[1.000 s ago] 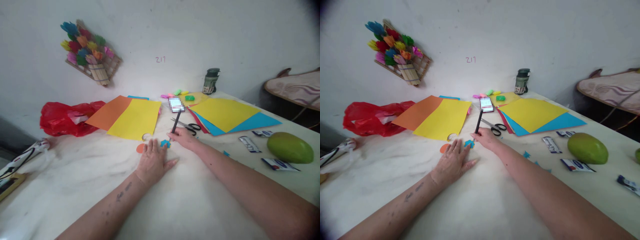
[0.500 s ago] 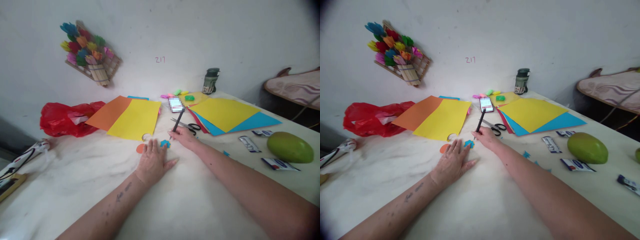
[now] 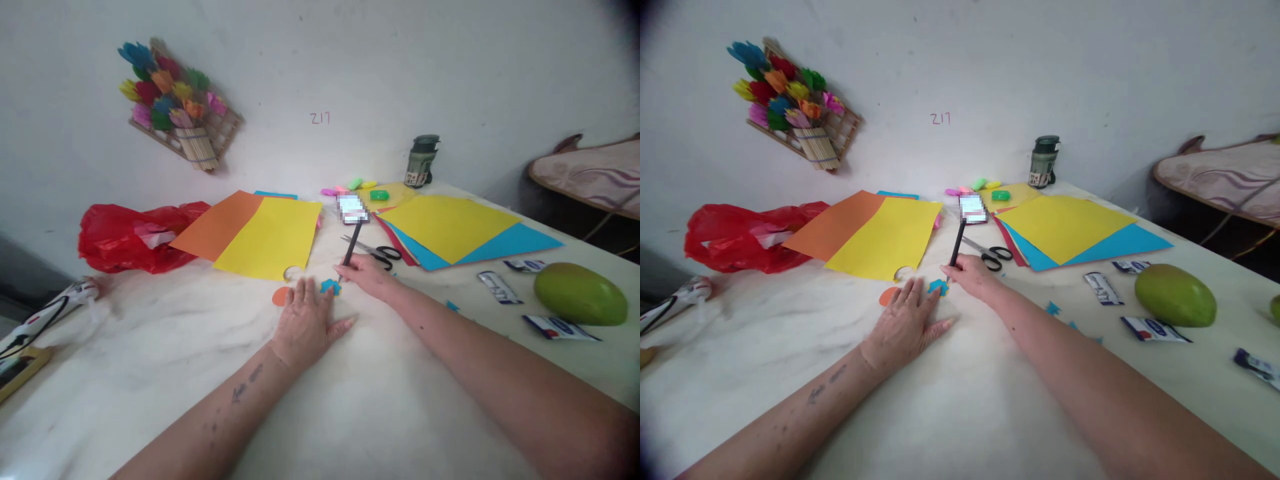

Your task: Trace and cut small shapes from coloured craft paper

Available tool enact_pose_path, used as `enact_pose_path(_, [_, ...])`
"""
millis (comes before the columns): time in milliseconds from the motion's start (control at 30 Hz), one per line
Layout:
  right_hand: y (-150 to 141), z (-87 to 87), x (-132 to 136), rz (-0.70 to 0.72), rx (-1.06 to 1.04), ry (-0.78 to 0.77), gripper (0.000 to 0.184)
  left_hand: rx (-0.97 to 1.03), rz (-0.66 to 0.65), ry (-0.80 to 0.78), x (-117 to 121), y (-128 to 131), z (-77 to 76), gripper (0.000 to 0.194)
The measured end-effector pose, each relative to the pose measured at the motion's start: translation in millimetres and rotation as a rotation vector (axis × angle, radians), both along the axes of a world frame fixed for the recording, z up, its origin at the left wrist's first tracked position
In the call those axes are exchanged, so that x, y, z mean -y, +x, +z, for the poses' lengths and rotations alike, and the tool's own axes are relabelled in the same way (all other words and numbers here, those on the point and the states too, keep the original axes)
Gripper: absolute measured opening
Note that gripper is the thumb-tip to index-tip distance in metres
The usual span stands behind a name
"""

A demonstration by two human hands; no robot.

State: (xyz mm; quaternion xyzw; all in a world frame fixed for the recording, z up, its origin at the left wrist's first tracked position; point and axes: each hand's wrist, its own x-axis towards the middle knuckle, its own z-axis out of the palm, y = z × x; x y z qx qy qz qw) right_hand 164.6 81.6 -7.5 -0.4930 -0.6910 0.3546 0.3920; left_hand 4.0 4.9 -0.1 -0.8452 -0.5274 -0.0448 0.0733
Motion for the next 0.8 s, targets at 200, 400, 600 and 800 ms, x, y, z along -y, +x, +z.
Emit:
enact_pose_path(200, [-0.9,-0.6,-0.5,0.017,-0.008,-0.015,0.026,-0.022,-0.013,0.019,-0.7,0.0,-0.8,0.066])
enact_pose_path(400, [-0.7,-1.9,-1.1,0.013,0.009,-0.001,0.026,-0.037,0.002,0.013,-0.9,0.0,-1.6,0.067])
enact_pose_path(600, [-0.2,-5.8,-3.5,0.011,0.015,0.024,0.027,0.014,-0.023,0.059,-1.8,-1.5,-4.6,0.064])
enact_pose_path(800, [-0.8,-1.9,-2.3,-0.03,0.027,0.043,0.027,0.021,-0.025,0.056,-1.8,-0.9,-4.9,0.064])
